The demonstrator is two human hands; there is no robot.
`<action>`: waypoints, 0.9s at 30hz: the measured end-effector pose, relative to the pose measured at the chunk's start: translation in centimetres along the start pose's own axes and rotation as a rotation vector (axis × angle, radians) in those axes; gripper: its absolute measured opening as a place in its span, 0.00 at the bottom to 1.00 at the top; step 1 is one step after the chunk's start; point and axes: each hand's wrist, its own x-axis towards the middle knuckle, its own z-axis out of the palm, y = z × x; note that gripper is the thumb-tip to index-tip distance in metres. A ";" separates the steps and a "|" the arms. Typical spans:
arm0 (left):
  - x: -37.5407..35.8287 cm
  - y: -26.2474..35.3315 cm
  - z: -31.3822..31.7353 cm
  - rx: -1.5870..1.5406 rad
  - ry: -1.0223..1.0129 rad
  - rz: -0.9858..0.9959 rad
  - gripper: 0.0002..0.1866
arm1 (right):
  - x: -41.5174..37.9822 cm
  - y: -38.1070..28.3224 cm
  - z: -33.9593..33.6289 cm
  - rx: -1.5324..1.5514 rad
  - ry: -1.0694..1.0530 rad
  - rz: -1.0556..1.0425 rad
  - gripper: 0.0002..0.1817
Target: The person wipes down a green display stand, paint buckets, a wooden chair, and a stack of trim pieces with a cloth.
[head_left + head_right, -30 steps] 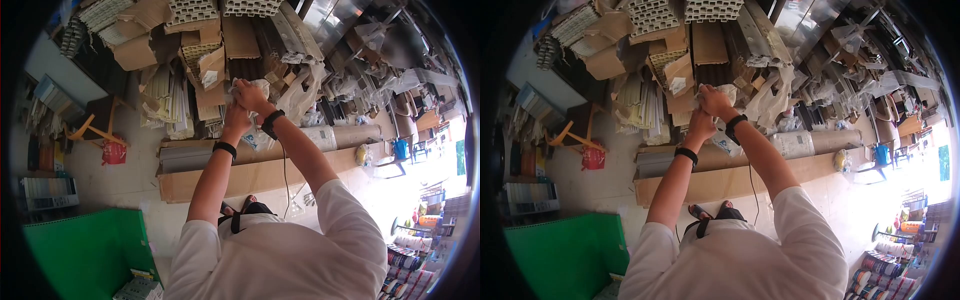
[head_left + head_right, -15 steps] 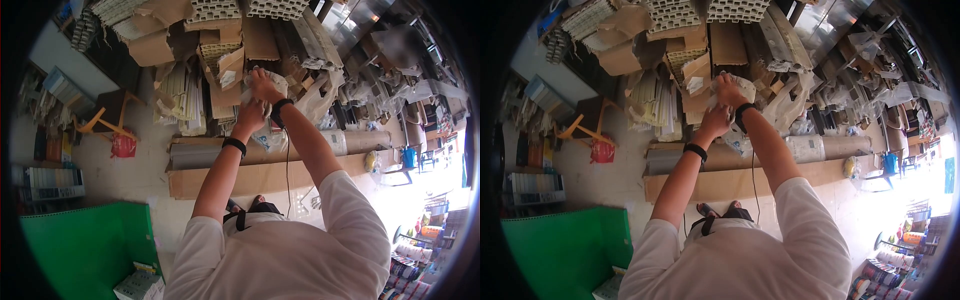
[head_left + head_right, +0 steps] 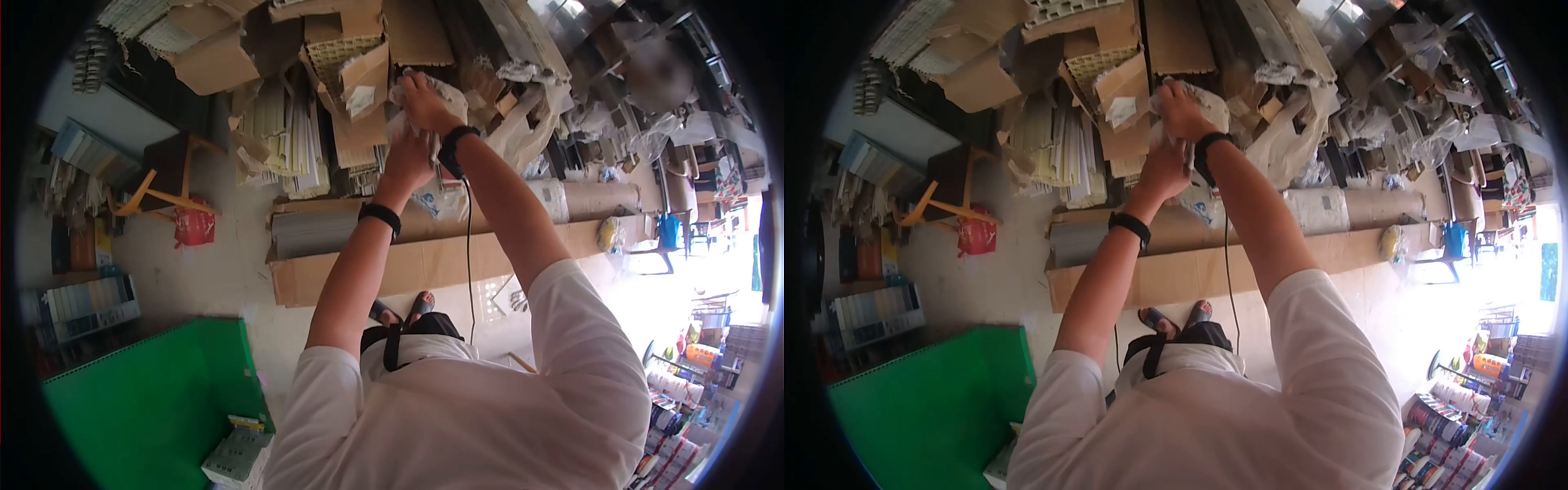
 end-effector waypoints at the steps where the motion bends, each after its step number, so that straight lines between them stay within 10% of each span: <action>1: -0.3 0.1 0.2 0.018 -0.004 0.027 0.33 | -0.5 0.1 0.3 -0.018 -0.011 0.036 0.19; 13: -1.4 2.2 -0.7 -0.132 -0.074 -0.104 0.21 | -4.6 -4.0 -1.9 0.278 0.227 0.290 0.18; 27: 0.3 0.5 -1.0 0.080 -0.243 0.001 0.34 | -5.5 -1.5 -2.7 -0.149 0.000 0.413 0.29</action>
